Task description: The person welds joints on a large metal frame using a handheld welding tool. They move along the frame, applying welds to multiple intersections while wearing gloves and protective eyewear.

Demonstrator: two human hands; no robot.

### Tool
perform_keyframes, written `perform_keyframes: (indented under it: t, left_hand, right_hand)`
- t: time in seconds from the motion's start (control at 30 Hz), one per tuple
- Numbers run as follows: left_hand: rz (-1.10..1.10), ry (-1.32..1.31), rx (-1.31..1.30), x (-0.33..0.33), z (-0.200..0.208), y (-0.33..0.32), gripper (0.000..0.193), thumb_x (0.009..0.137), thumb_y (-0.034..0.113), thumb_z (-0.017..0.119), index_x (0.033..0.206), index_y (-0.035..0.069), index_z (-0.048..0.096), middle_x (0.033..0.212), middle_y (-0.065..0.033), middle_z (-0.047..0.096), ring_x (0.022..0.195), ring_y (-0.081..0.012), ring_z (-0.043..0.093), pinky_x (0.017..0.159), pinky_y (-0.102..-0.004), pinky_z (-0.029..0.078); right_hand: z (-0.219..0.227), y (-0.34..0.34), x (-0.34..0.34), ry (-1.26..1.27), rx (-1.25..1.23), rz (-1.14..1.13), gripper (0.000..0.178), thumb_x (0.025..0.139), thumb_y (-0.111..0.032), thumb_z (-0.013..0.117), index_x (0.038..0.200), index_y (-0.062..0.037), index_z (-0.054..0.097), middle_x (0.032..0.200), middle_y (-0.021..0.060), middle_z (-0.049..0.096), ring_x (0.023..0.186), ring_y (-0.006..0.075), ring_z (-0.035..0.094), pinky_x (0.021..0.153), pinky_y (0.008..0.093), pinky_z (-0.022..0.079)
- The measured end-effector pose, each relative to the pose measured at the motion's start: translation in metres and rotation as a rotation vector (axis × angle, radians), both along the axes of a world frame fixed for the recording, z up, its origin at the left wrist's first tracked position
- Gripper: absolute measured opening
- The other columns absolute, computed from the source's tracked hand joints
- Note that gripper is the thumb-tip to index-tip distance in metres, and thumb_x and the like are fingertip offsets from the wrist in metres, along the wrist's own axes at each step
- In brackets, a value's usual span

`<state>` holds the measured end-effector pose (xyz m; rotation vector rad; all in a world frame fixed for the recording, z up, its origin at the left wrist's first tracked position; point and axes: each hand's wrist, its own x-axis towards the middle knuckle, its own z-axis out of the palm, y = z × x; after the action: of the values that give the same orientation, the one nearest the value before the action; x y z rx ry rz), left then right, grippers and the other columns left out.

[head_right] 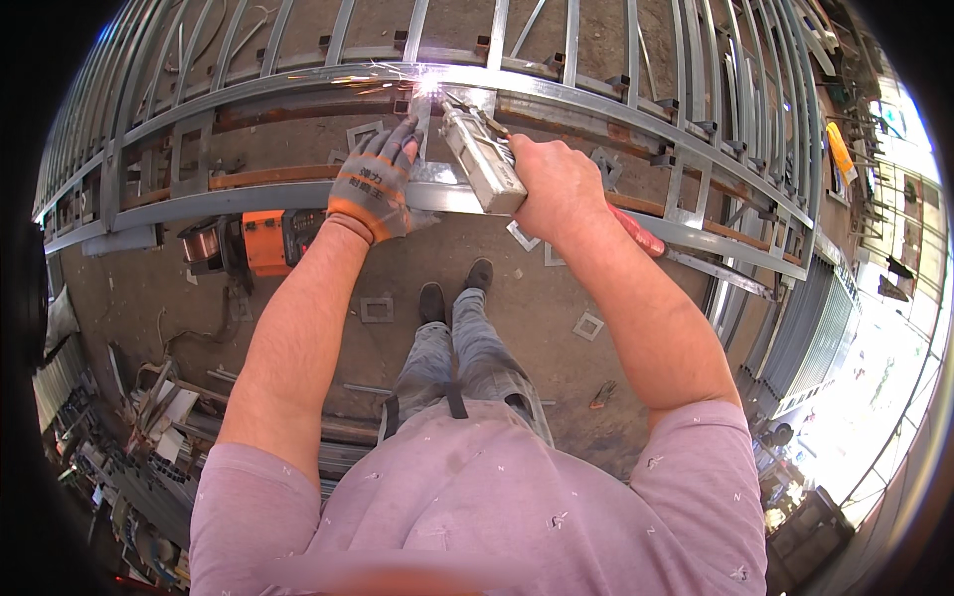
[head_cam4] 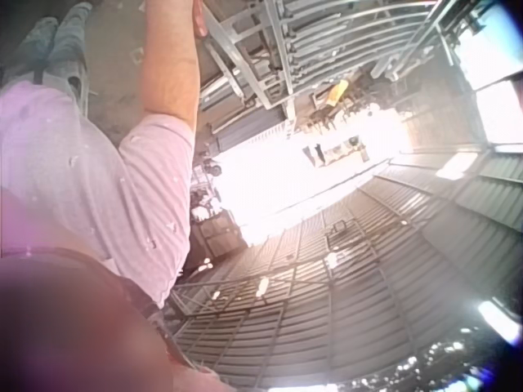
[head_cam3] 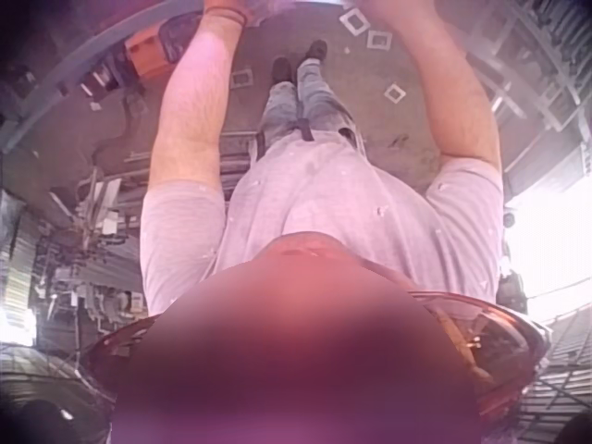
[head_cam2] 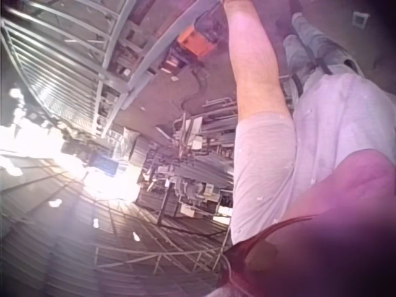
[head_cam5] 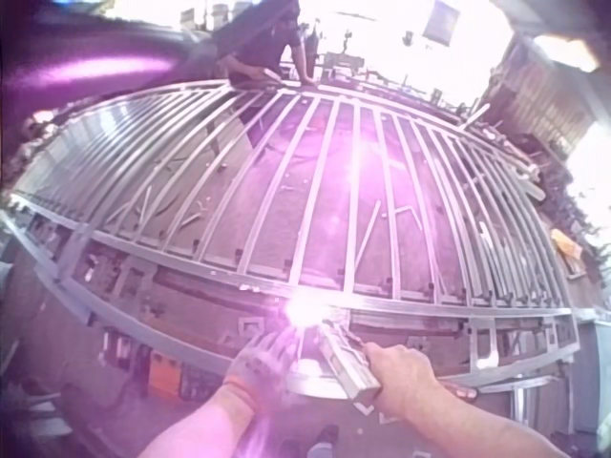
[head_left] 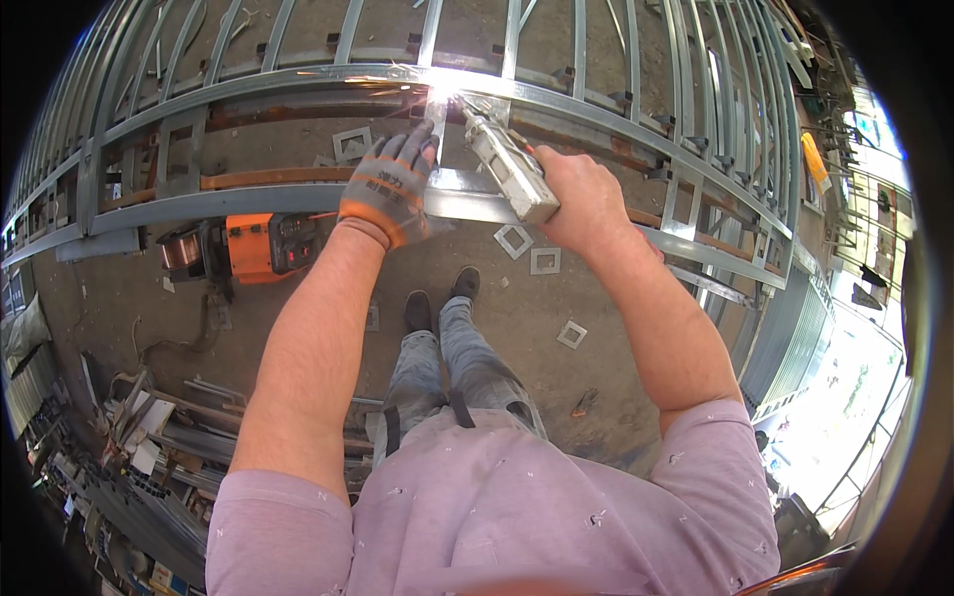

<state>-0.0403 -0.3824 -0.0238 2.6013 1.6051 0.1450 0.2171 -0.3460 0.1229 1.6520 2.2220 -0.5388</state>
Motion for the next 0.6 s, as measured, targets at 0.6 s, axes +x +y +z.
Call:
perform_keyframes:
  t: [0.6]
  left_hand:
    - [0.014, -0.046, -0.080, 0.003, 0.011, 0.002, 0.069, 0.089, 0.029, 0.067, 0.151, -0.001, 0.060, 0.169, -0.0207, 0.051, 0.145, -0.0370, 0.057, 0.126, -0.0511, 0.043]
  right_hand:
    - [0.028, -0.025, 0.056, 0.143, 0.054, 0.016, 0.052, 0.079, -0.017, 0.091, 0.124, -0.0092, 0.069, 0.099, 0.0217, 0.077, 0.099, 0.0465, 0.073, 0.082, 0.0543, 0.058]
